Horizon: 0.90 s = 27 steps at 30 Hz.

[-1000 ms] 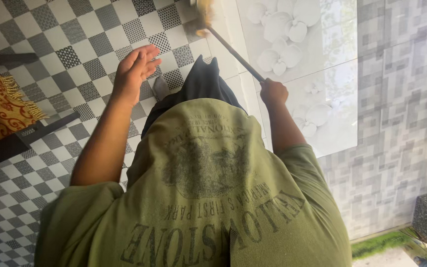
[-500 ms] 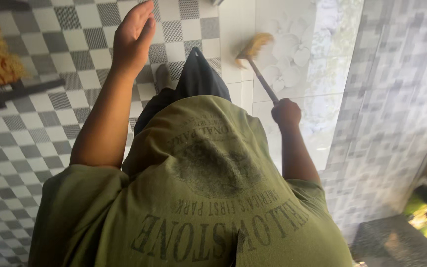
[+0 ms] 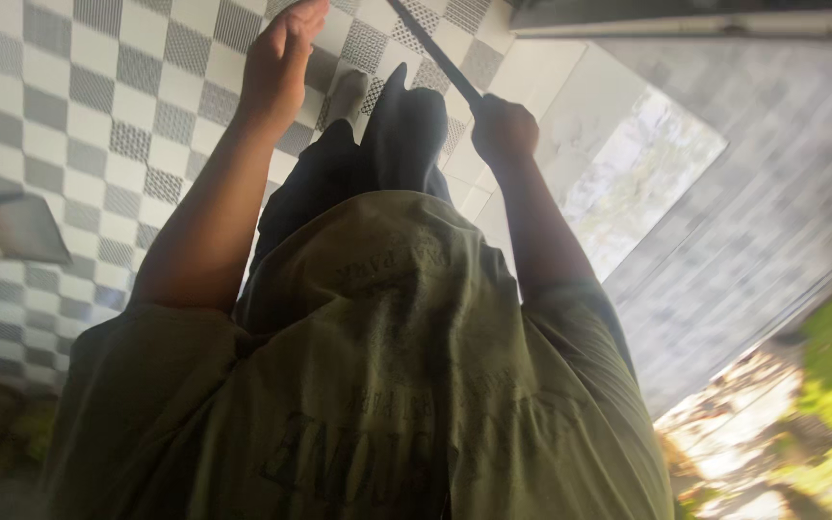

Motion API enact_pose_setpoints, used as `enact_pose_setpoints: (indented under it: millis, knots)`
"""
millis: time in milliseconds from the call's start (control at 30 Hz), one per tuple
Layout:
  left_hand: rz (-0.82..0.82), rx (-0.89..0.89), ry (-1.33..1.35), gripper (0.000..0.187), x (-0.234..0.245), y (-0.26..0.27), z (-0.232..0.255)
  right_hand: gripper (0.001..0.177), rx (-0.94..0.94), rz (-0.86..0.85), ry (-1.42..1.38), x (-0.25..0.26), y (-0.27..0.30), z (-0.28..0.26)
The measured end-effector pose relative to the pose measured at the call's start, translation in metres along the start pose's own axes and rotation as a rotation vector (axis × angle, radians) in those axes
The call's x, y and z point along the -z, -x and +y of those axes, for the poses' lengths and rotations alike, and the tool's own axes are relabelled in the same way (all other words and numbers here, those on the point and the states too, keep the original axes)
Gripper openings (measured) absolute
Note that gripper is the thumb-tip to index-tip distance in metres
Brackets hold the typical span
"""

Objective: The person sweeps the tiled floor using a hand broom and a dustpan, moving across different areas of the room and an outdoor walkway.

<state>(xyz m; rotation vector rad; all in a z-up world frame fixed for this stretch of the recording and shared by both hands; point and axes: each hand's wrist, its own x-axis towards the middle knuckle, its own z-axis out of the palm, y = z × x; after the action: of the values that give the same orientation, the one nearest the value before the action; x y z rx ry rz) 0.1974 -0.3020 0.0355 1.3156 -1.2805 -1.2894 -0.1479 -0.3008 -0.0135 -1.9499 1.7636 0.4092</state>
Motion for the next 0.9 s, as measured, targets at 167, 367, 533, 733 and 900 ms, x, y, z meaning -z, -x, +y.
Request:
enact_pose_setpoints:
  millis: [167, 367, 533, 733, 900]
  knots:
    - [0.169, 0.088, -0.069, 0.065, 0.024, 0.018, -0.002, 0.020, 0.048, -0.017, -0.018, -0.067, -0.101, -0.024]
    - [0.200, 0.152, 0.070, 0.044, 0.051, 0.026, -0.007, 0.028, -0.024, -0.188, 0.164, -0.139, -0.085, 0.028]
    - [0.304, 0.117, 0.148, 0.035, 0.103, 0.017, -0.031, 0.028, -0.308, -0.339, 0.032, -0.120, 0.049, 0.065]
    - [0.381, -0.041, 0.131, 0.033, 0.161, -0.018, -0.032, 0.023, -0.503, -0.356, -0.141, -0.095, 0.095, 0.042]
    - [0.439, 0.052, 0.054, 0.039, 0.196, -0.021, -0.019, 0.021, -0.538, -0.318, -0.308, -0.083, 0.055, 0.025]
